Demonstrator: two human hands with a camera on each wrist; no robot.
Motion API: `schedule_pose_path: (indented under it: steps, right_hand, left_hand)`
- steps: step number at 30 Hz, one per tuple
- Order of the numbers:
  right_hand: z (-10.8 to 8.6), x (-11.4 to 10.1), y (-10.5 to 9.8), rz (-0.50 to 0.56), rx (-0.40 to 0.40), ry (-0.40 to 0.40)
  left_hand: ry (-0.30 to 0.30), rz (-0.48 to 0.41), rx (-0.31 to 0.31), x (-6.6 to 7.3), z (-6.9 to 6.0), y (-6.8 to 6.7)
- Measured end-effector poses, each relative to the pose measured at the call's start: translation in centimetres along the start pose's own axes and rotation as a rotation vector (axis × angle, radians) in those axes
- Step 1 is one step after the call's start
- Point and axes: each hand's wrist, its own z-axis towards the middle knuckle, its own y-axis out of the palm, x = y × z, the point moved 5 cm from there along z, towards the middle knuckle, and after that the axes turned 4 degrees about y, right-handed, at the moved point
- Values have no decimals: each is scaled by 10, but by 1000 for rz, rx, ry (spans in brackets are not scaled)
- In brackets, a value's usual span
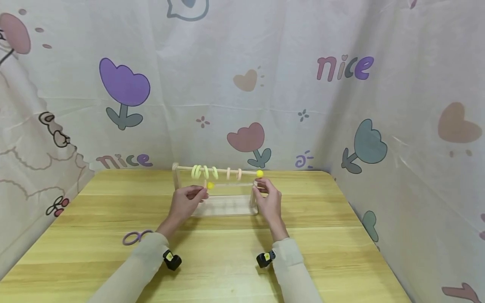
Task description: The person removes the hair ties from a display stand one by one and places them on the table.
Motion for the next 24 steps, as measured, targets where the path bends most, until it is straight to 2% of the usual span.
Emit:
schedule_pose_path:
  steps: [4,12,17,19,24]
  right_hand:
    - [0,-1,0,2,0,0]
    - [-2,-1,0,0,2,-14]
    - [-2,1,0,-1,1,-9]
    - [-5,-10,0,-9,-3,-6]
    - [-5,-11,0,-10,-7,7]
  left_hand:
    - [6,29,-35,2,-2,-4]
    - [-28,58,-134,3,-10,-16]
    - [-12,73,-196,12,-14,-24]
    - [-11,102,-220,15,-15,-26]
    - [-2,195,-291,23,-18,-33]
